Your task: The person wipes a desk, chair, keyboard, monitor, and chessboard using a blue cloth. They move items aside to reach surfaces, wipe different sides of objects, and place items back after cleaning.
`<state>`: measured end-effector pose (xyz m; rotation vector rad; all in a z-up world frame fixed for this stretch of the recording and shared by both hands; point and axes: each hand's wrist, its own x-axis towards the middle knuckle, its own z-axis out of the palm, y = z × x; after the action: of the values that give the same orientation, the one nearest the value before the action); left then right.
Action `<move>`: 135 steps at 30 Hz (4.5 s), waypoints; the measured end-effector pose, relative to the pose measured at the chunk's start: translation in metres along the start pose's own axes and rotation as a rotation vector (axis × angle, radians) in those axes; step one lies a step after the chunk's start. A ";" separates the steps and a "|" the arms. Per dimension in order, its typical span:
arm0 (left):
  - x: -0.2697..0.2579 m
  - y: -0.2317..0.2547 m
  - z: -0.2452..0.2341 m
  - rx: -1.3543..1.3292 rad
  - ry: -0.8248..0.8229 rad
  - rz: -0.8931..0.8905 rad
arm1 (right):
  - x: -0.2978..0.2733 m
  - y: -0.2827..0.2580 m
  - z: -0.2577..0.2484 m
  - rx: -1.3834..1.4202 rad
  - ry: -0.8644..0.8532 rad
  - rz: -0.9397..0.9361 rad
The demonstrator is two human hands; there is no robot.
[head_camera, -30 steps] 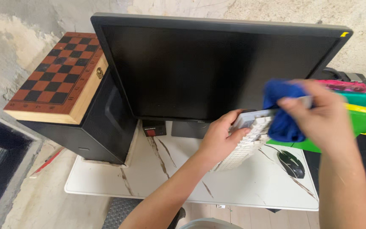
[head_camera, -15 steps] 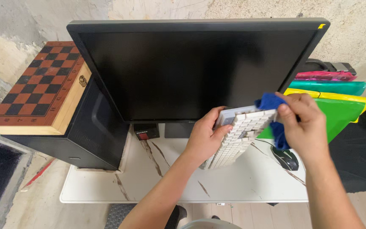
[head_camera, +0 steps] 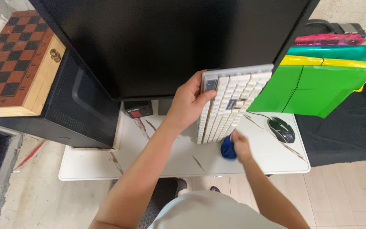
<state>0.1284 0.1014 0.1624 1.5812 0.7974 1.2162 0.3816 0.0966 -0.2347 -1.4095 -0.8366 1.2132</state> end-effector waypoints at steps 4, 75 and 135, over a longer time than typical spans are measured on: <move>-0.001 -0.004 -0.005 -0.054 -0.066 -0.010 | 0.005 0.015 0.004 -0.060 0.048 0.081; -0.152 0.018 -0.070 -0.538 0.595 -0.129 | -0.116 -0.197 0.157 -0.615 -0.133 -0.259; -0.145 0.020 -0.053 -0.463 0.512 -0.058 | -0.144 -0.222 0.152 -0.482 -0.286 -0.537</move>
<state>0.0341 -0.0202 0.1356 0.8756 0.7932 1.6519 0.2265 0.0464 0.0236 -1.2622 -1.6707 0.8282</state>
